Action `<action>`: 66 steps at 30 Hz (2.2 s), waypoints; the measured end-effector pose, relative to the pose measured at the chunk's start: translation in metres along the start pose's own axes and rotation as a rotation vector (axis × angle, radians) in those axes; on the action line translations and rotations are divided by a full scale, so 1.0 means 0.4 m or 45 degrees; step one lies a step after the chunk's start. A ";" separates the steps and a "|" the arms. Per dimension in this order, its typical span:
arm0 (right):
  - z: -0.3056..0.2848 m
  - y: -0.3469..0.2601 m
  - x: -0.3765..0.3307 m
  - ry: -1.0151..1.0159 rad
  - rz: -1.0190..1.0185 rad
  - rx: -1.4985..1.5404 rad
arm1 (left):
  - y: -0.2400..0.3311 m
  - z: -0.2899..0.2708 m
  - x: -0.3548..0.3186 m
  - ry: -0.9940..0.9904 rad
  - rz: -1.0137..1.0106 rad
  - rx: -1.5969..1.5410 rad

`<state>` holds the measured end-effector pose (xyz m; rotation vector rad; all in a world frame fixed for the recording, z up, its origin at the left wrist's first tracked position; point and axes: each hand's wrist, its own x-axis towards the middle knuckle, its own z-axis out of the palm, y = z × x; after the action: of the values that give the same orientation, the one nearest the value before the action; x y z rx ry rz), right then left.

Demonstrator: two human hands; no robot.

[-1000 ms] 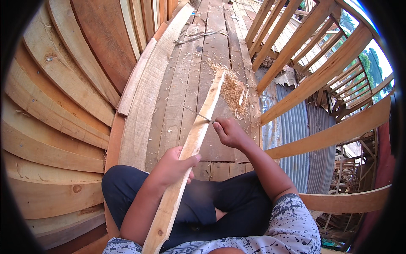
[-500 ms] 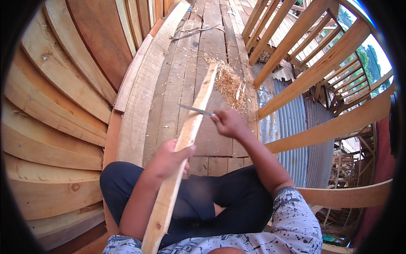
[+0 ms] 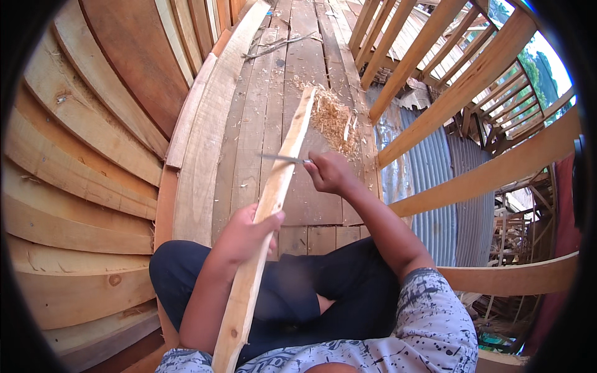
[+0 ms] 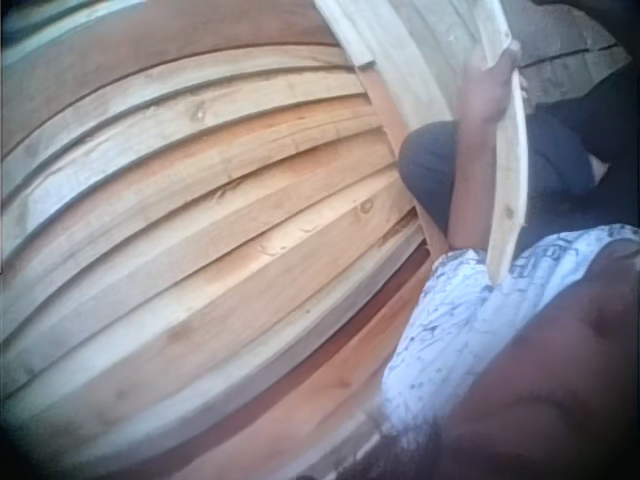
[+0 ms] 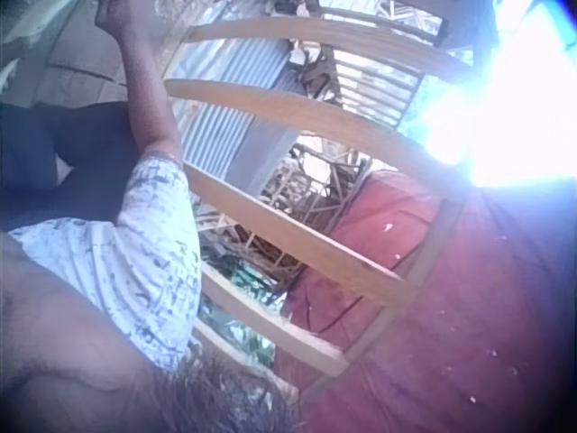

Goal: The person sits cross-legged on a wooden floor and uses a knife to shave and shape a long, thin piece of wood. They hold the wood with their left hand and repeatedly scrape the surface with the knife in their right hand, creating wood shavings that accumulate on the floor.

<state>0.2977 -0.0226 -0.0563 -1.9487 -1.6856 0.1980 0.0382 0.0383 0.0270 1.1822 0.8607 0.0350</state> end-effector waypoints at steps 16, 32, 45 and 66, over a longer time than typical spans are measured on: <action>0.004 0.071 -0.006 -0.013 -0.118 -0.054 | 0.005 0.012 -0.011 -0.015 -0.001 0.018; 0.056 0.079 -0.010 -0.030 -0.031 -0.011 | -0.006 0.014 -0.012 -0.004 -0.012 0.051; 0.074 0.035 -0.004 -0.028 0.211 0.095 | -0.016 -0.006 0.007 0.063 0.020 0.130; 0.073 0.088 0.010 0.272 -0.009 0.003 | -0.001 0.002 -0.032 -0.007 0.035 0.078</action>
<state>0.3161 -0.0119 -0.0972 -1.8885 -1.5517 -0.0109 0.0299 0.0318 0.0341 1.2510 0.8454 0.0278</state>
